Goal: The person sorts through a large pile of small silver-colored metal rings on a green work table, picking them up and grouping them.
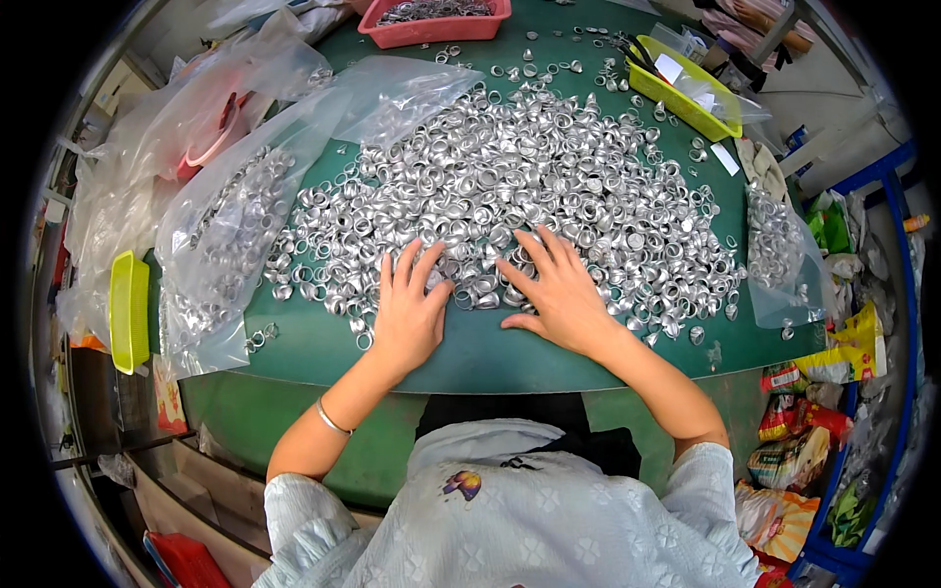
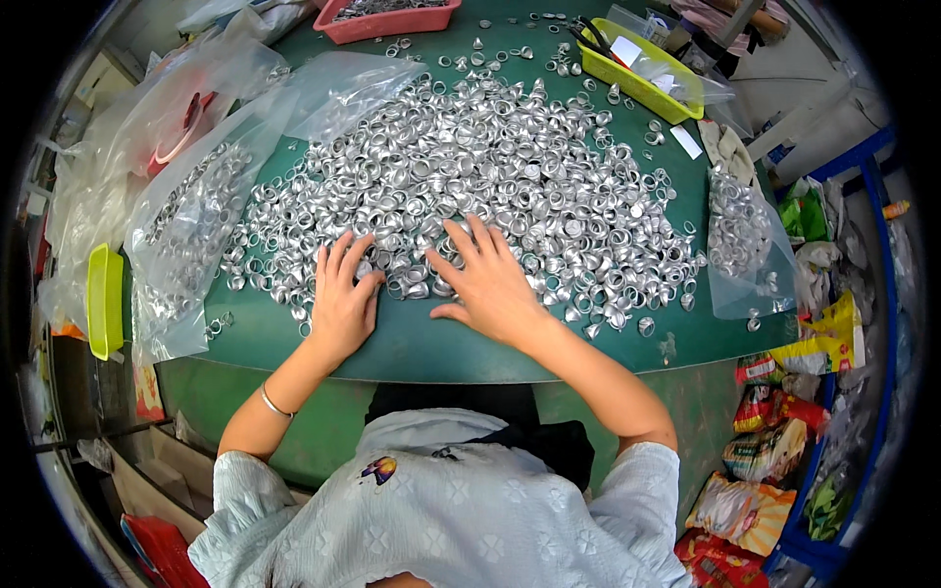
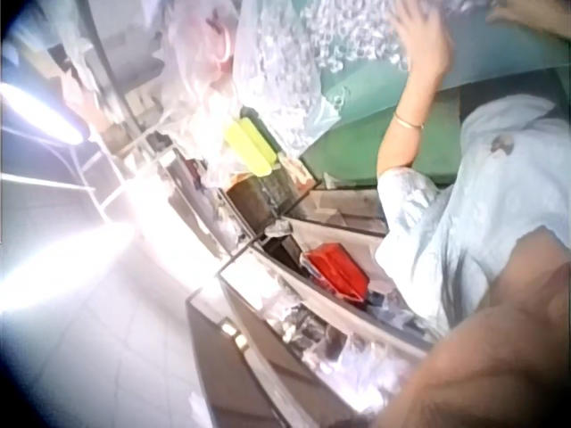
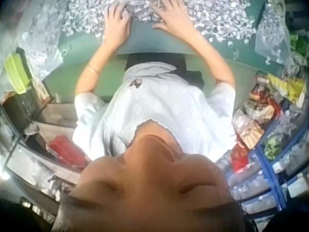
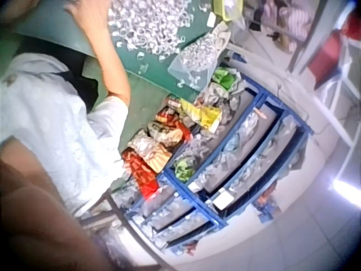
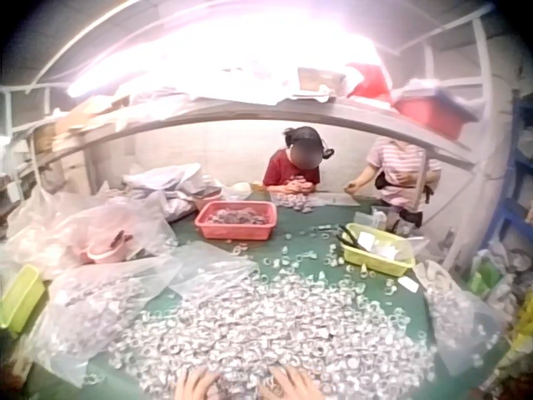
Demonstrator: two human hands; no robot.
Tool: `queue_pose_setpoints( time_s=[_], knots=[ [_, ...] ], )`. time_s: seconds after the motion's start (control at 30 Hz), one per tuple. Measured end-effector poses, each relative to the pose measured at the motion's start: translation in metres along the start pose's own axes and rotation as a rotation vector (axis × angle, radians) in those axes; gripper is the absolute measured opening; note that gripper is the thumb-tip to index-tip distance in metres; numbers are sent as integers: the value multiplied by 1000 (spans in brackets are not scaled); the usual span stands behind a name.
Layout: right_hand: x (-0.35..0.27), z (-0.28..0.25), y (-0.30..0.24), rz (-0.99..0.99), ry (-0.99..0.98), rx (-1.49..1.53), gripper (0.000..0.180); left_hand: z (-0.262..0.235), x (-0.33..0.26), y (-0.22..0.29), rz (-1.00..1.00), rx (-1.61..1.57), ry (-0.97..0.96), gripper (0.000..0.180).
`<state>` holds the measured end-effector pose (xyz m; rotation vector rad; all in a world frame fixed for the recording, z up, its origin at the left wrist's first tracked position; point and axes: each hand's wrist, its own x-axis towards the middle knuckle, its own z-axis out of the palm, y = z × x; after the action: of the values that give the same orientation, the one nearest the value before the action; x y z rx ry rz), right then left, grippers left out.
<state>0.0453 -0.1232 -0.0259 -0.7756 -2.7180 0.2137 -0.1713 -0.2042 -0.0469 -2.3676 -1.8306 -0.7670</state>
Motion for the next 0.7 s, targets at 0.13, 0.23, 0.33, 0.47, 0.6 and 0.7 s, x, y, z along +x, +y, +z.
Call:
queue_pose_setpoints(
  time_s=[0.13, 0.23, 0.33, 0.47, 0.6, 0.7],
  knots=[
    [5, 12, -3, -78, 10, -18, 50, -3, 9, -24, 42, 51, 12, 24],
    [-3, 9, 1, -138, -9, -9, 42, -2, 13, -40, 66, 83, 83, 22],
    [-11, 2, 9, -151, 24, -8, 35, -2, 20, -49, 59, 73, 103, 21],
    [-7, 4, 18, 20, 125, -23, 29, 5, 29, -62, -13, 9, 208, 23],
    [16, 14, 7, 249, 159, -23, 42, 9, 39, -60, -158, -2, 228, 32],
    [28, 28, -11, 261, 86, -81, 62, 13, 38, -39, -234, 111, 149, 38]
  ],
)
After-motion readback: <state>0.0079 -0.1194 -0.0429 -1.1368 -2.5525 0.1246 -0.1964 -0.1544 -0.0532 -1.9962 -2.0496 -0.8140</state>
